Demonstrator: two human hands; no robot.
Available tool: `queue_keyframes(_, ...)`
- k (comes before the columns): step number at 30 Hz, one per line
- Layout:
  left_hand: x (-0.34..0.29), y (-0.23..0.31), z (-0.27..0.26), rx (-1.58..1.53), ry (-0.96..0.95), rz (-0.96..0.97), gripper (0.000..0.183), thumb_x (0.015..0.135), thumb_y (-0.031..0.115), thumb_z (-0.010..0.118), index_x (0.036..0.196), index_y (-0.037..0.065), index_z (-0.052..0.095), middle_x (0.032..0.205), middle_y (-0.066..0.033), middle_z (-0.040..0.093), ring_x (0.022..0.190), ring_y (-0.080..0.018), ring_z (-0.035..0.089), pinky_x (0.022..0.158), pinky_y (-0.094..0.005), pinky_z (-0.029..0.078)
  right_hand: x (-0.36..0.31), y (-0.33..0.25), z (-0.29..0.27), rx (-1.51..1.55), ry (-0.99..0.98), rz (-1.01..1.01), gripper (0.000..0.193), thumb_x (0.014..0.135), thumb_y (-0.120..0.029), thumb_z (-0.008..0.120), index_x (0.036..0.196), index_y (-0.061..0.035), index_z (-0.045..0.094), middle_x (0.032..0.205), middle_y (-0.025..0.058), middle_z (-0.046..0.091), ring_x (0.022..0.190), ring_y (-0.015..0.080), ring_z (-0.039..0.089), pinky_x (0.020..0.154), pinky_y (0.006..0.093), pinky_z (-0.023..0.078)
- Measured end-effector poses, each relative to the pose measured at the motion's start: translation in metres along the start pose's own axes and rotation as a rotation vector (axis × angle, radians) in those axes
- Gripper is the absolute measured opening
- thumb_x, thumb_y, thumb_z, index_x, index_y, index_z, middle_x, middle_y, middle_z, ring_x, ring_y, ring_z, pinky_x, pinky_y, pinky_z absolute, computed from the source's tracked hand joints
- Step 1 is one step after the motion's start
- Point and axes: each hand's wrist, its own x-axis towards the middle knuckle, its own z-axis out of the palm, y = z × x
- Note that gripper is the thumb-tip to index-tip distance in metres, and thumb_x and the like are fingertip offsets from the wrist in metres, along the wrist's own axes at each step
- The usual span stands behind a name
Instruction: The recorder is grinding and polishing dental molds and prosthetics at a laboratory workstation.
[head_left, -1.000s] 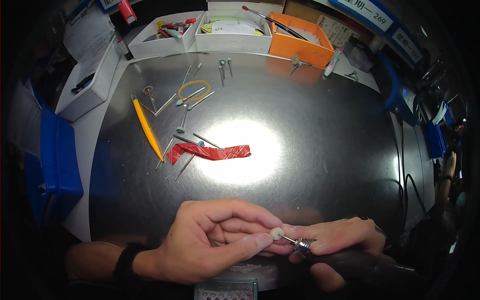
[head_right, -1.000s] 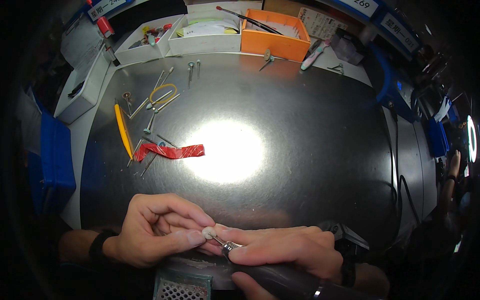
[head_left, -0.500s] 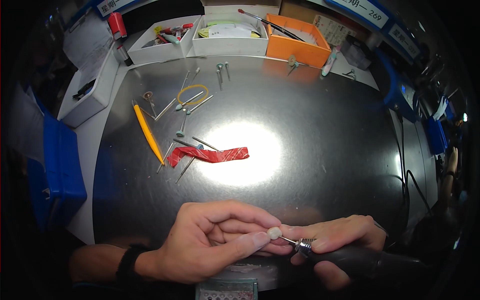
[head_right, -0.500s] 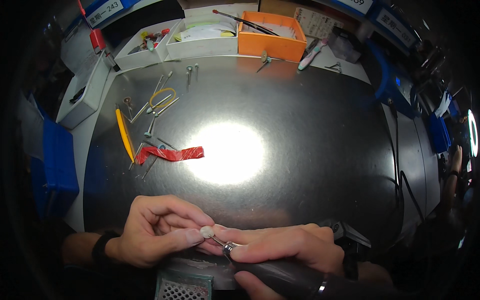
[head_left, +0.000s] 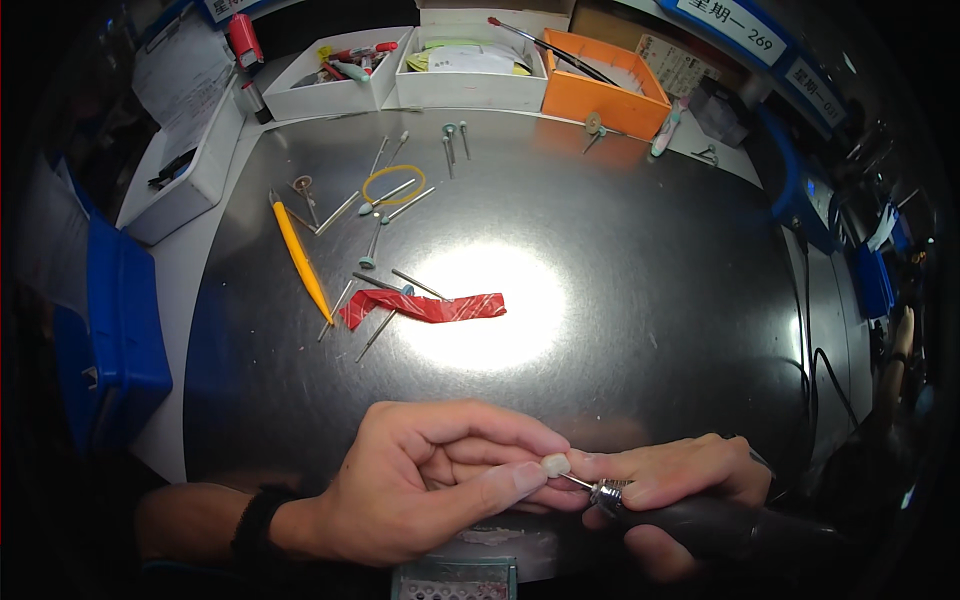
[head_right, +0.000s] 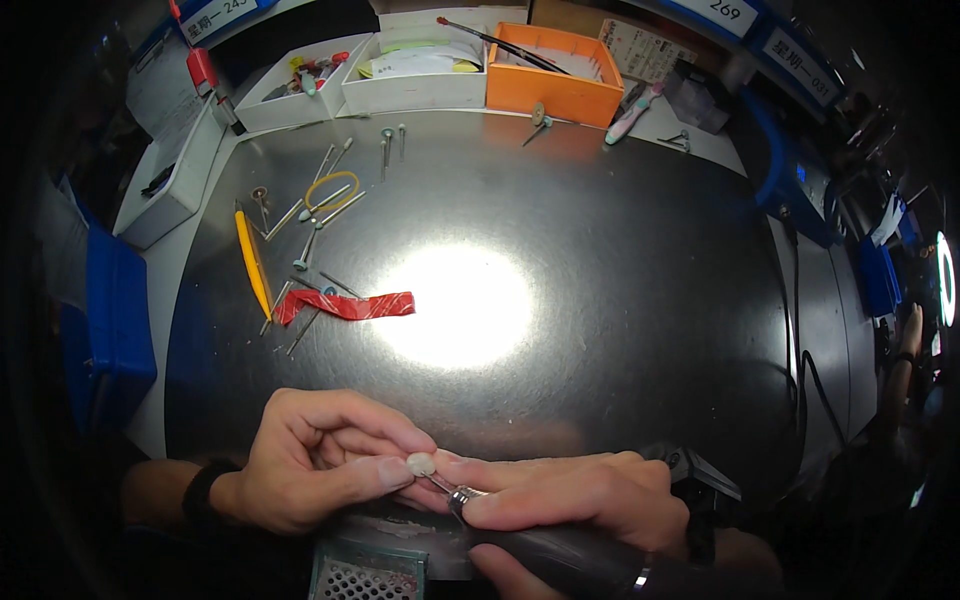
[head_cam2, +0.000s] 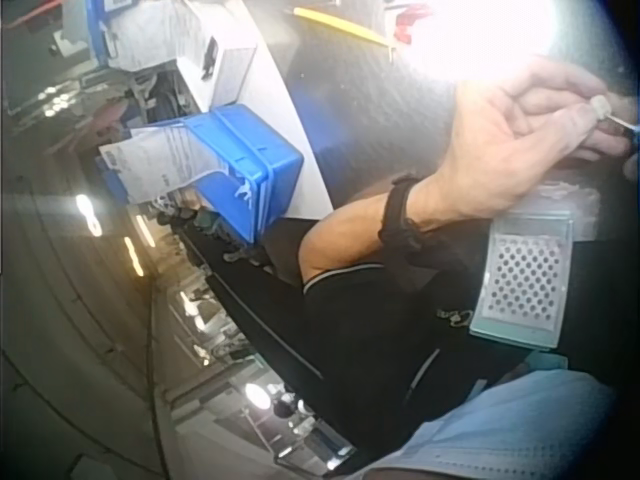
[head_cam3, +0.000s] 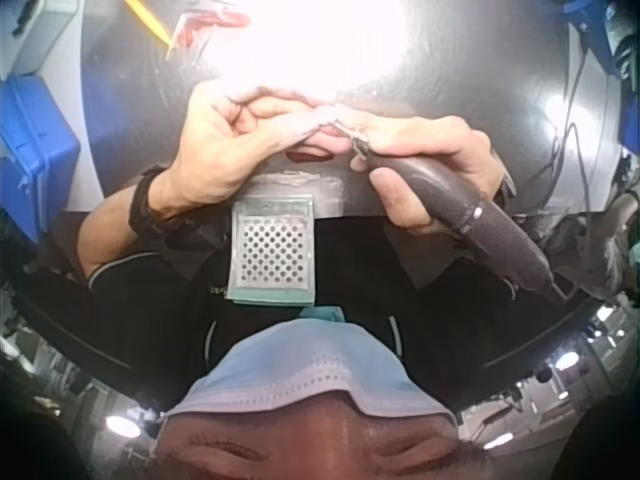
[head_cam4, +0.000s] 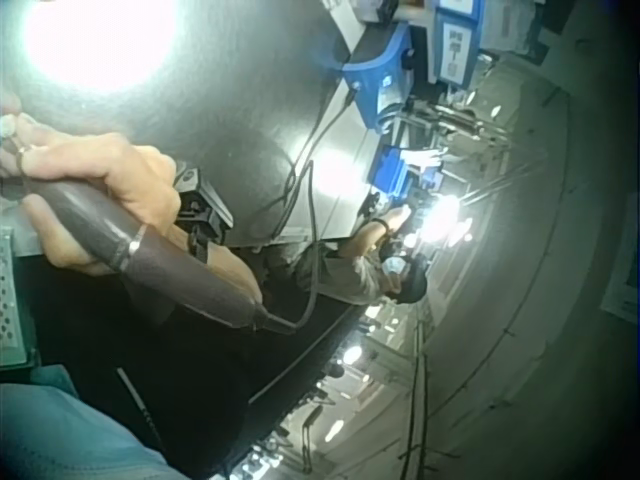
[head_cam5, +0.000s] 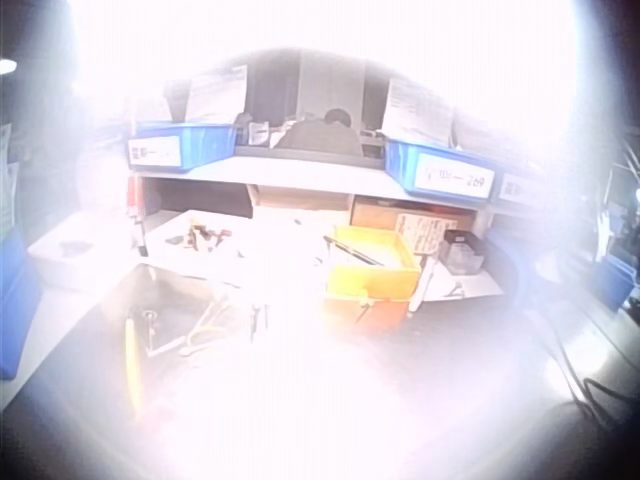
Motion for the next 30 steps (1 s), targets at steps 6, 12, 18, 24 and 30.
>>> queue_keyframes(6, 0.0, -0.003, 0.0, 0.005, -0.006, 0.038, 0.023, 0.087, -0.007, 0.049, 0.111, -0.01, 0.05, 0.108, -0.0216, 0.058, 0.102, -0.0247, 0.06, 0.09, -0.0284, 0.05, 0.0, 0.004, 0.004, 0.046, 0.006, -0.038, 0.028, 0.083, -0.01, 0.063, 0.101, -0.0016, 0.044, 0.103, 0.0355, 0.055, 0.09, 0.0325, 0.064, 0.067, 0.0325, 0.057)
queue_keyframes(12, -0.001, -0.009, -0.002, -0.06, 0.028, 0.082, 0.023, 0.083, -0.01, 0.054, 0.107, -0.009, 0.05, 0.106, -0.0198, 0.059, 0.103, -0.0236, 0.059, 0.087, -0.0255, 0.05, -0.004, 0.008, 0.013, 0.128, 0.149, -0.097, 0.027, 0.084, -0.011, 0.061, 0.103, -0.004, 0.043, 0.105, 0.0377, 0.054, 0.09, 0.0312, 0.064, 0.066, 0.0303, 0.057)
queue_keyframes(18, -0.001, -0.008, -0.002, 0.021, 0.01, 0.109, 0.025, 0.082, -0.012, 0.054, 0.107, -0.009, 0.05, 0.106, -0.0204, 0.06, 0.103, -0.0241, 0.059, 0.087, -0.0255, 0.051, 0.003, 0.038, -0.003, 0.128, -0.037, -0.435, 0.031, 0.081, -0.001, 0.058, 0.11, 0.0009, 0.048, 0.098, 0.0297, 0.06, 0.069, 0.0163, 0.061, 0.069, 0.0337, 0.052)
queue_keyframes(24, 0.0, -0.006, 0.003, 0.048, 0.058, 0.098, 0.022, 0.082, -0.011, 0.056, 0.104, -0.009, 0.054, 0.103, -0.02, 0.062, 0.101, -0.0227, 0.06, 0.088, -0.0265, 0.051, 0.001, 0.009, 0.009, -0.061, 0.052, -0.169, 0.026, 0.085, -0.012, 0.059, 0.105, -0.006, 0.043, 0.104, 0.038, 0.054, 0.083, 0.0296, 0.066, 0.06, 0.0277, 0.056)
queue_keyframes(30, 0.0, -0.01, 0.002, 0.082, 0.091, 0.153, 0.021, 0.081, -0.01, 0.057, 0.103, -0.009, 0.056, 0.101, -0.0187, 0.062, 0.098, -0.0219, 0.062, 0.086, -0.026, 0.051, 0.007, 0.049, 0.003, 0.086, 0.061, -0.598, 0.03, 0.08, -0.001, 0.059, 0.107, 0.0026, 0.047, 0.104, 0.0378, 0.055, 0.073, 0.0202, 0.062, 0.072, 0.0333, 0.052)
